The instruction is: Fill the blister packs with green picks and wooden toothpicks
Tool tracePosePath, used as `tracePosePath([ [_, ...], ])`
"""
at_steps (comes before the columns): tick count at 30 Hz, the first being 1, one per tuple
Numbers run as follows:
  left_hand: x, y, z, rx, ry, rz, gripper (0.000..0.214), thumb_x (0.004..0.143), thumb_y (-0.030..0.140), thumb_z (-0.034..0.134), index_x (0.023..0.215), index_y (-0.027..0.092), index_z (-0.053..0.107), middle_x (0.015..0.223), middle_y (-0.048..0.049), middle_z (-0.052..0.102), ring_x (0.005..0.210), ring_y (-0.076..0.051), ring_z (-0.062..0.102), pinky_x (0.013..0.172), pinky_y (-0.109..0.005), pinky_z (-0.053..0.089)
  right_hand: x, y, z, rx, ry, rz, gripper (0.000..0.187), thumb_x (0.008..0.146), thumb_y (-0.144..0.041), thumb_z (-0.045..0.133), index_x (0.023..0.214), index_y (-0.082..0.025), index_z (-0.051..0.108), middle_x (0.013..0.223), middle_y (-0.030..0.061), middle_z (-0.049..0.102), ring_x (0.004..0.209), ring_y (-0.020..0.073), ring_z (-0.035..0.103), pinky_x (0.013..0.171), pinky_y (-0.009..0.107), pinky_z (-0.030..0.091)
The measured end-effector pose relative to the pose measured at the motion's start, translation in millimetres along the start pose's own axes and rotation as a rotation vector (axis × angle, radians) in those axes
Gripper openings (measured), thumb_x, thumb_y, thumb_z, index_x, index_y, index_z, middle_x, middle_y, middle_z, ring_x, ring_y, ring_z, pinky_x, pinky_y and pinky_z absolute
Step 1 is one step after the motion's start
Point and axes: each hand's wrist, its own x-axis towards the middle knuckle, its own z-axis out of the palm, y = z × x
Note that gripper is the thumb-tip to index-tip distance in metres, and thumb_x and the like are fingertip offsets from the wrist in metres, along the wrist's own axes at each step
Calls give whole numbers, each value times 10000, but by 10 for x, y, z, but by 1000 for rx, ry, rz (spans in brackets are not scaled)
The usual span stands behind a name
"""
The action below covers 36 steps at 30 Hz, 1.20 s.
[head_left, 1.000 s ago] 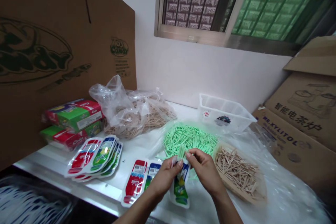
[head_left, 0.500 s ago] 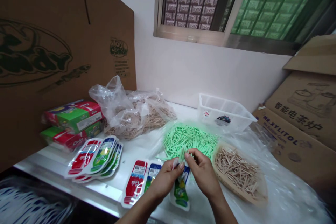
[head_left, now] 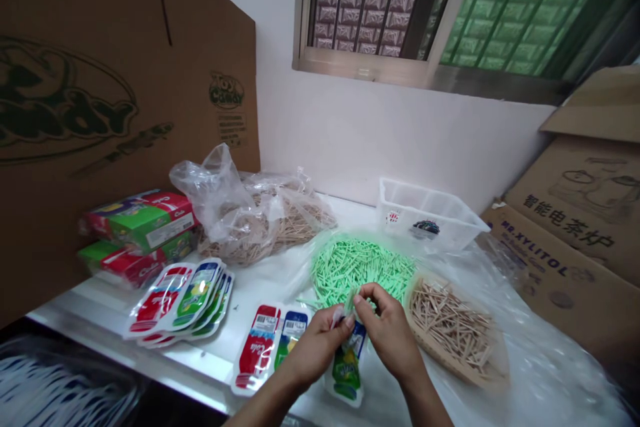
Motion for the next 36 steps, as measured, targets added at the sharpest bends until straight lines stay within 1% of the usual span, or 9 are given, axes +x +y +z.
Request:
tracePosePath([
  [9,-34,74,26,-5,-57,-61,406,699,504,661,752,105,611,673,-12,521,621,-112,451,626,-222,360,-6,61,-96,-52,-43,-47,41,750,-179,456,736,-201,487,659,-43,478,639,131,470,610,225,383],
  [15,-34,64,31,49,-66,-60,415,708,533,635,723,120,594,661,4,493,624,-112,430,636,-226,353,-83,52,-73,-2,-62,-164,347,883,-233,393,1221,-242,467,1089,44,561,1034,169,518,905,300,395],
  [19,-33,126,13,223,-20,51,363,724,486,640,751,127,595,689,2,503,668,-127,439,651,-230,362,-124,30,-113,-136,-186,-294,304,925,-300,379,1171,-270,556,1164,43,561,1124,181,473,989,326,337],
  [23,-28,216,-10,368,16,100,323,730,398,662,928,146,615,791,-17,561,732,-146,476,666,-229,371,-161,38,-181,-185,-146,-250,360,932,-298,377,1285,-271,440,1185,48,554,1099,175,493,939,308,373],
  [26,-17,230,-21,395,67,78,335,698,364,696,938,149,607,776,-6,554,683,-127,468,634,-219,373,-190,42,-200,-245,-111,-308,275,935,-267,366,1131,-246,557,1030,45,599,981,172,535,854,292,399],
  [29,-19,220,-32,317,8,-12,489,627,330,757,1045,166,564,835,-16,571,713,-136,496,652,-228,396,-212,66,-239,-308,-53,-278,252,935,-264,357,925,-211,603,835,34,592,814,164,550,728,277,407],
  [31,-26,221,-46,268,-74,-76,421,666,356,723,1013,158,590,806,-22,581,716,-145,508,667,-241,404,-218,102,-338,-305,-43,-250,259,933,-281,358,863,-203,595,796,31,588,772,160,549,698,268,406],
  [33,-28,232,-67,304,-109,-112,292,742,406,640,829,127,646,685,-16,563,652,-138,490,636,-241,391,-200,162,-530,-289,-86,-236,246,927,-302,373,898,-208,599,849,35,609,809,160,559,726,263,412],
  [36,-10,268,-104,416,-36,-83,351,767,422,605,594,117,629,570,-2,509,586,-121,437,591,-235,348,-96,324,-961,-400,-138,-163,246,904,-331,401,990,-211,598,964,41,630,890,170,566,775,269,406],
])
